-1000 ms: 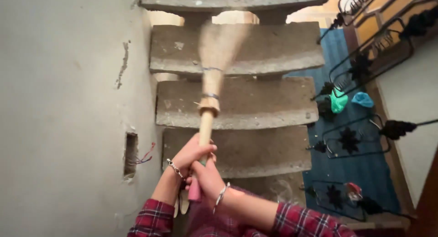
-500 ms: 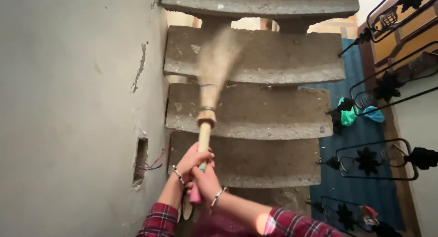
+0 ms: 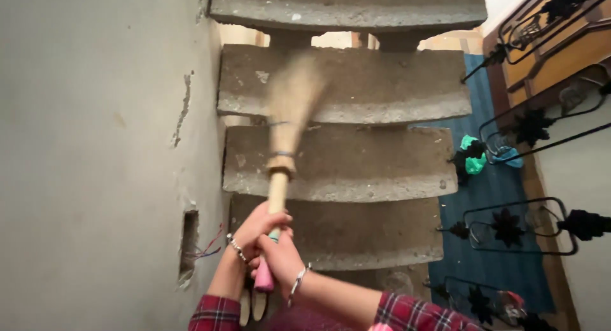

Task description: Sweeping a concrete staircase using a small hand broom.

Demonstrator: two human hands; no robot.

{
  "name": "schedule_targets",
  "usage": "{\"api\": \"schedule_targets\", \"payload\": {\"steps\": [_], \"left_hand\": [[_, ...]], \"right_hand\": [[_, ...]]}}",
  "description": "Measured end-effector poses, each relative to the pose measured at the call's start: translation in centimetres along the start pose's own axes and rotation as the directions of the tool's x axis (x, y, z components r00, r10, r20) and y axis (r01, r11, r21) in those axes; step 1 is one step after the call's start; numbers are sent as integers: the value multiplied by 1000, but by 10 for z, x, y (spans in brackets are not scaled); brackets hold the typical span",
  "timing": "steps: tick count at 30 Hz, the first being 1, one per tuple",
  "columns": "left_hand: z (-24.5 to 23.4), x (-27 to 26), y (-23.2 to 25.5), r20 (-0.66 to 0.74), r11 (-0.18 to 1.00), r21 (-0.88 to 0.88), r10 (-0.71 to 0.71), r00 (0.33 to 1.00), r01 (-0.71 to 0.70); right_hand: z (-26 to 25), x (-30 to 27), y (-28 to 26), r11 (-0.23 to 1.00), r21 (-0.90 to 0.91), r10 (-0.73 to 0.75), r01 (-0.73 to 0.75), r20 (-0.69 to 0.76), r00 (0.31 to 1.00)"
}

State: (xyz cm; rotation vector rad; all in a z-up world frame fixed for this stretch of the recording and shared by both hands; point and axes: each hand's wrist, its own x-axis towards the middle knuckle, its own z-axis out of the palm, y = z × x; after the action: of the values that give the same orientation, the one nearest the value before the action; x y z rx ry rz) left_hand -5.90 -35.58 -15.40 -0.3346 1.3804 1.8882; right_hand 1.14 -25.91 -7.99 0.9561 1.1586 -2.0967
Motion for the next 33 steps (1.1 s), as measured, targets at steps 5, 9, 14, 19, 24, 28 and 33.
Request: {"api": "schedule_targets", "payload": {"steps": [5, 9, 14, 19, 24, 28, 33], "left_hand": [[-2, 84, -12, -271, 1000, -23, -11, 963, 4], [20, 62, 27, 125, 995, 93, 18, 992, -30], [27, -17, 49, 229, 997, 66, -64, 971, 50], [-19, 29, 14, -101, 997, -33, 64, 993, -68], [14, 77, 58, -346, 997, -38, 52, 937, -69], [39, 53, 77, 242, 998, -23, 61, 968, -57], [54, 16, 81, 338, 977, 210, -46, 940, -28]], "right_hand": [[-56, 91, -38, 985, -170, 85, -30, 328, 941], [9, 19, -45, 974, 117, -162, 193, -235, 958], [16, -5, 11, 984, 130, -110, 124, -112, 988], [17, 13, -62, 991, -126, 67, -53, 115, 991], [-34, 87, -73, 991, 5, -130, 134, 284, 950], [23, 16, -46, 944, 119, -283, 307, -182, 942], [19, -3, -32, 938, 206, -253, 278, -142, 957]]}}
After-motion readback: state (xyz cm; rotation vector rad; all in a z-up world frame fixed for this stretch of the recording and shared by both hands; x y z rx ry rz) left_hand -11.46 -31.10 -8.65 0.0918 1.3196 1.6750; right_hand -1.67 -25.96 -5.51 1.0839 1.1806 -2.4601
